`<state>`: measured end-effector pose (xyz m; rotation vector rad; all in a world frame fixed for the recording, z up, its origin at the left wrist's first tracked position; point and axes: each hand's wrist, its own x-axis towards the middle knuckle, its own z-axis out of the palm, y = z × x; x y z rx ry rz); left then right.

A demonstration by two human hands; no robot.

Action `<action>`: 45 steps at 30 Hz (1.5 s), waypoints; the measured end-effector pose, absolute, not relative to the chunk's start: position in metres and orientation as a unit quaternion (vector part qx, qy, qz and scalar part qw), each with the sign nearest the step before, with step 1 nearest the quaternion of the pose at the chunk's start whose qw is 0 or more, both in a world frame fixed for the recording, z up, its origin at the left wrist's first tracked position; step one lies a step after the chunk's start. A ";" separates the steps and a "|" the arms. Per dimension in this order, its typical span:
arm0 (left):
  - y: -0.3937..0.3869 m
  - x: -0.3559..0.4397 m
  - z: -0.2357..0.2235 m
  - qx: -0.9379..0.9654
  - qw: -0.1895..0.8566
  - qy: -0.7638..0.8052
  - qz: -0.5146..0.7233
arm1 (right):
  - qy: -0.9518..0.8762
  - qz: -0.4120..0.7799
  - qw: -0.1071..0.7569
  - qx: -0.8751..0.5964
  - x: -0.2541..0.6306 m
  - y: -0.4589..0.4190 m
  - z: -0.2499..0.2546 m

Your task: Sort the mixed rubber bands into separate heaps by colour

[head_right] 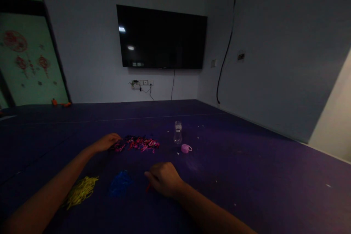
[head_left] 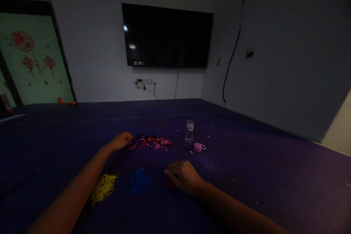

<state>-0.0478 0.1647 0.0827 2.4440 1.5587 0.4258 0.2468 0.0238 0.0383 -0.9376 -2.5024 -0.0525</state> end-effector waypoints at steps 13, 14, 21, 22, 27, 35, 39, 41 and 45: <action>0.154 -0.035 0.095 0.842 0.200 0.485 0.124 | -0.907 -0.021 0.235 -0.348 0.247 0.024 0.038; 0.154 -0.034 0.094 0.843 0.197 0.486 0.117 | -0.907 -0.021 0.235 -0.348 0.247 0.025 0.038; 0.158 -0.046 0.095 0.820 0.116 0.550 0.107 | -0.909 -0.023 0.228 -0.347 0.247 0.025 0.037; 0.159 -0.049 0.095 0.817 0.105 0.558 0.105 | -0.910 -0.024 0.227 -0.347 0.247 0.025 0.038; 0.162 -0.056 0.091 0.805 0.069 0.582 0.090 | -0.908 -0.013 0.232 -0.350 0.246 0.024 0.039; 0.161 -0.055 0.081 0.788 0.030 0.611 0.077 | -0.910 -0.012 0.229 -0.345 0.247 0.025 0.038; 0.161 -0.054 0.077 0.794 0.030 0.603 0.075 | -0.909 -0.017 0.230 -0.347 0.247 0.024 0.038; 0.163 -0.054 0.075 0.794 0.028 0.603 0.075 | -0.908 -0.020 0.230 -0.351 0.247 0.024 0.038; 0.165 -0.057 0.071 0.795 0.024 0.601 0.076 | -0.905 -0.023 0.232 -0.355 0.247 0.024 0.037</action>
